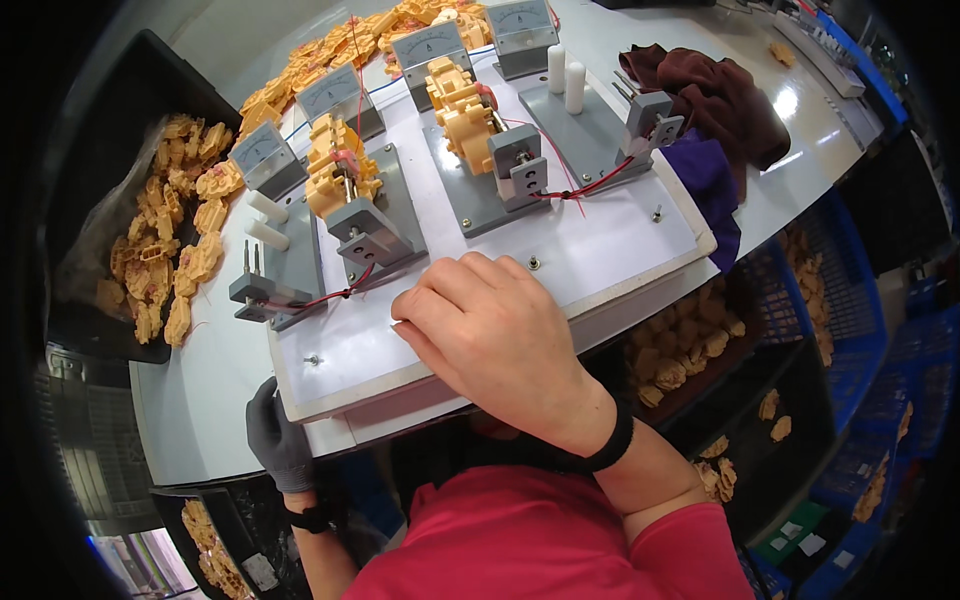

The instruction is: The person places yellow plastic components onto a testing jig, connects wires, and operates a lever to test the parts. The person also wipes the work surface with a cloth and handles the plastic parts individually, moving them between the jig and a nearby bin.

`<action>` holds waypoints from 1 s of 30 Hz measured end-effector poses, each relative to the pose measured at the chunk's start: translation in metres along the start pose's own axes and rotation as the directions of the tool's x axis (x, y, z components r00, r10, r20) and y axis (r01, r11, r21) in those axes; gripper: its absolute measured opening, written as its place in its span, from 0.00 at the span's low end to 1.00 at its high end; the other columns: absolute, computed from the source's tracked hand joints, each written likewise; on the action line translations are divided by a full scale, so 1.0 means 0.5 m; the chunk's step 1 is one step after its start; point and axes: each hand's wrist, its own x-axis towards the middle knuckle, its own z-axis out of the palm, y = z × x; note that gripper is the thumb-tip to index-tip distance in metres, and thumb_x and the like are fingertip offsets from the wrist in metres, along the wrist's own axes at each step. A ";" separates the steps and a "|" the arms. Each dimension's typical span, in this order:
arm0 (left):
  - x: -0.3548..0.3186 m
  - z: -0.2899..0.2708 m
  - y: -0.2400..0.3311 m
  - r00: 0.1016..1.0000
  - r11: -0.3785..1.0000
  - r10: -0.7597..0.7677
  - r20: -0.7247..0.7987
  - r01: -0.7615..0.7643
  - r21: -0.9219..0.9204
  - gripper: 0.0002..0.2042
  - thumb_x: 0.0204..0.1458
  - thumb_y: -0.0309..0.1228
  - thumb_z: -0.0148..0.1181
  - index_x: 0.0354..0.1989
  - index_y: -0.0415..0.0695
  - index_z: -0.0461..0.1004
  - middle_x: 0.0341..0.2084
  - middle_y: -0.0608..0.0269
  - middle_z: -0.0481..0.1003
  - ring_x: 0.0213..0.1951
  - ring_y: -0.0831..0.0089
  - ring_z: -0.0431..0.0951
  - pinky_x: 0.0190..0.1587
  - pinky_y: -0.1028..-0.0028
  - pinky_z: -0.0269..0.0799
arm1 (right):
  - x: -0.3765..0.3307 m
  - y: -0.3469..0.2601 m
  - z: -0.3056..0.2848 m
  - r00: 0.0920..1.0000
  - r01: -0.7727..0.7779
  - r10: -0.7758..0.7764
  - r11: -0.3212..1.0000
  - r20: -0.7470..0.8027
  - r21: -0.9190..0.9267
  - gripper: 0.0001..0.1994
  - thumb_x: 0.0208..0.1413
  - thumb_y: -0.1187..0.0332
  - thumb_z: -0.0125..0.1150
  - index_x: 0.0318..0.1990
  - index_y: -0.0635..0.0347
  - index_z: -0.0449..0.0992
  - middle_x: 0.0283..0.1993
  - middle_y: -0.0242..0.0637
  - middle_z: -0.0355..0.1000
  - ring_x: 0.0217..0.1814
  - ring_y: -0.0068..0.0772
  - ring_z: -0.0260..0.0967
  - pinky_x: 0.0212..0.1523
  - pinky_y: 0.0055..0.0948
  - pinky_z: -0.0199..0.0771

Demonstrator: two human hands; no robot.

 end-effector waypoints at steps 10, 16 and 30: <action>-0.002 0.004 -0.010 0.999 0.998 0.047 -0.021 -0.046 0.041 0.11 0.59 0.21 0.57 0.49 0.38 0.79 0.31 0.58 0.75 0.32 0.68 0.74 0.38 0.70 0.71 | -0.002 -0.001 0.001 1.000 -0.019 0.019 1.000 0.018 -0.014 0.04 0.52 0.70 0.69 0.34 0.54 0.79 0.34 0.32 0.73 0.37 0.41 0.72 0.40 0.38 0.70; -0.003 -0.005 -0.002 0.999 0.998 0.032 0.000 -0.032 0.063 0.10 0.60 0.21 0.57 0.49 0.38 0.78 0.32 0.58 0.75 0.33 0.70 0.74 0.39 0.71 0.71 | 0.000 -0.001 0.002 1.000 0.006 -0.006 1.000 0.005 -0.009 0.04 0.53 0.68 0.68 0.32 0.54 0.78 0.33 0.31 0.72 0.38 0.38 0.72 0.40 0.37 0.71; -0.003 -0.010 0.005 0.999 0.997 0.000 0.039 -0.003 0.072 0.10 0.63 0.22 0.56 0.50 0.36 0.78 0.34 0.60 0.76 0.34 0.75 0.74 0.40 0.75 0.71 | 0.003 -0.006 0.003 0.997 -0.058 0.059 0.998 0.054 -0.009 0.05 0.56 0.67 0.68 0.34 0.54 0.79 0.34 0.33 0.73 0.38 0.42 0.73 0.41 0.40 0.71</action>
